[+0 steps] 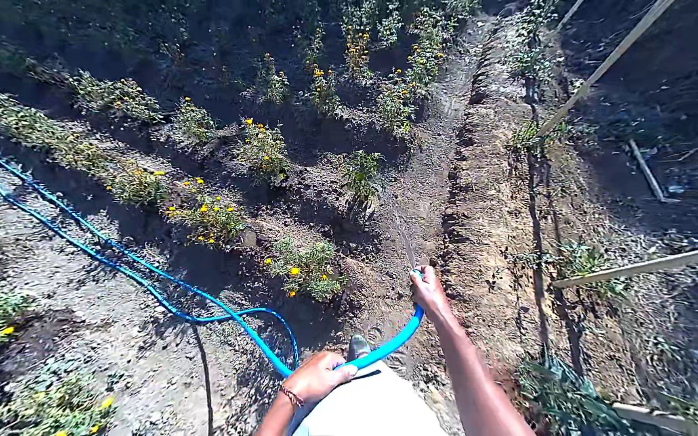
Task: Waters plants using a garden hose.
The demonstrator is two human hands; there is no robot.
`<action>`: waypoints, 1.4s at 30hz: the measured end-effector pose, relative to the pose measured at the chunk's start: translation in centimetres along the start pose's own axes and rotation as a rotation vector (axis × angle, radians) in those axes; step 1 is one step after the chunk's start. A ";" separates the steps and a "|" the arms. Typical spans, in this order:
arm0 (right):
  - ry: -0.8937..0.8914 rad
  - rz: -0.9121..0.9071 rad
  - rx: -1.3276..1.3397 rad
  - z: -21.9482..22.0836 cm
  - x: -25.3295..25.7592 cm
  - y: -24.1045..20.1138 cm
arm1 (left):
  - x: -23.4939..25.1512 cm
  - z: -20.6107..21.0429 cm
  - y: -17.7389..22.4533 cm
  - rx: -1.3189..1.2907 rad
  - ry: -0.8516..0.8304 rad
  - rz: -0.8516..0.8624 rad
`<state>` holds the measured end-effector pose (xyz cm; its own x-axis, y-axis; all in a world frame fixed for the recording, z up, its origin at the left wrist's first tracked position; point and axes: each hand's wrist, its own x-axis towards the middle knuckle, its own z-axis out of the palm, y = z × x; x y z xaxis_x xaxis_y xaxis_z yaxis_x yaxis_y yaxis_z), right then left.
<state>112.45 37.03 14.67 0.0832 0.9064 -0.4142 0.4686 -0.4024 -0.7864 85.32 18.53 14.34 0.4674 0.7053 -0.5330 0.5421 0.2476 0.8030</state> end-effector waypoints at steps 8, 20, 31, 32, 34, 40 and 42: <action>0.043 -0.027 0.023 3.5 -3.4 0.7 | -2.5 0.6 -3.9 -0.047 -0.014 0.022; 0.084 -0.008 0.059 6.6 -6.0 0.1 | -5.7 -0.8 -6.4 -0.078 -0.024 0.068; 0.084 0.003 -0.001 7.6 -6.6 -0.2 | -6.4 -0.8 -7.3 -0.077 -0.016 0.097; 0.082 0.001 -0.008 7.7 -6.6 -0.2 | -6.4 -0.8 -7.4 -0.078 -0.016 0.101; 0.071 0.000 -0.017 7.9 -6.4 0.0 | -6.5 -0.8 -7.5 -0.073 -0.014 0.099; 0.041 -0.005 -0.048 8.5 -6.4 -0.6 | -6.9 -0.6 -7.7 -0.067 0.009 0.093; 0.030 -0.023 -0.061 8.8 -6.1 -0.8 | -7.1 -0.7 -7.7 -0.066 0.009 0.086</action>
<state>103.86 30.65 13.80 0.0973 0.9191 -0.3818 0.5230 -0.3736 -0.7661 77.32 12.08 12.10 0.5042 0.7315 -0.4589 0.4527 0.2287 0.8619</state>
